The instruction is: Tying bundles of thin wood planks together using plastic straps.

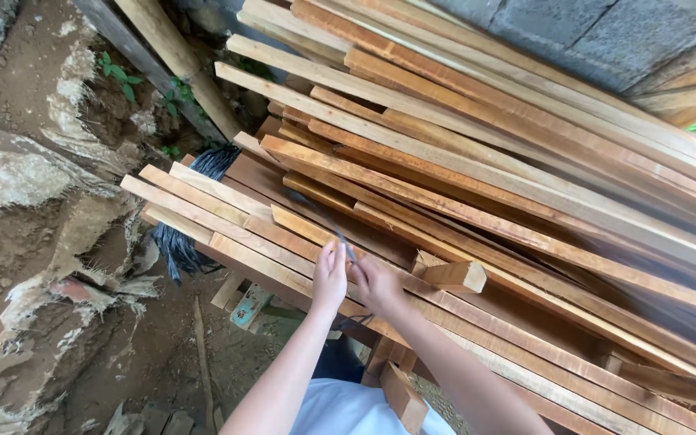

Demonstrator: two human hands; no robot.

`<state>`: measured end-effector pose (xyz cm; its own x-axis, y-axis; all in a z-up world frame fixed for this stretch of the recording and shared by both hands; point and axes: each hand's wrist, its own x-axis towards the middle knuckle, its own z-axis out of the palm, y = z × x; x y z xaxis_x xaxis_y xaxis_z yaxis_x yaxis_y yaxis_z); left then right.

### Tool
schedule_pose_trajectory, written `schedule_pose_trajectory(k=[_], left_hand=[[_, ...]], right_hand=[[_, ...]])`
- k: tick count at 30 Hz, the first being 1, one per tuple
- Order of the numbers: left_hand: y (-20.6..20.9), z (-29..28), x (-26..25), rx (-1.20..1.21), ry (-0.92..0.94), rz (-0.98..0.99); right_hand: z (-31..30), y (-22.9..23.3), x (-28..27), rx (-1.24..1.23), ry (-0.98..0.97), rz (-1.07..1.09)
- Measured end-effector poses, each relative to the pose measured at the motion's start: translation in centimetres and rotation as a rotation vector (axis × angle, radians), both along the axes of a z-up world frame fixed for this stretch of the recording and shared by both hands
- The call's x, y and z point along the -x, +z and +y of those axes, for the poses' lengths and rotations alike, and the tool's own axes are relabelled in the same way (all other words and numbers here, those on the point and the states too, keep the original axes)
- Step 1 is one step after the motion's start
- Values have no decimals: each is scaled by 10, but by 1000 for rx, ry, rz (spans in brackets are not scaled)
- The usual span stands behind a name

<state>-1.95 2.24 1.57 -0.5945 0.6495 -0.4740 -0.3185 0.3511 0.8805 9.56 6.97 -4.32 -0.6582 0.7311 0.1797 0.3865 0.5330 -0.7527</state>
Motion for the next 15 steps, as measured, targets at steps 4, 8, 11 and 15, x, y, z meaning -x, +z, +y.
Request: schedule_pose_trajectory(k=[4, 8, 11, 15], left_hand=[[-33, -5, 2, 30, -32, 38], [-46, -27, -16, 84, -138, 183], [-58, -44, -38, 83, -256, 219], [-84, -61, -57, 157, -378, 129]], right_hand=[[-20, 23, -20, 180, 131, -14], [-7, -10, -37, 484, -100, 139], [1, 30, -24, 730, -235, 223], [22, -12, -12, 808, -391, 318]])
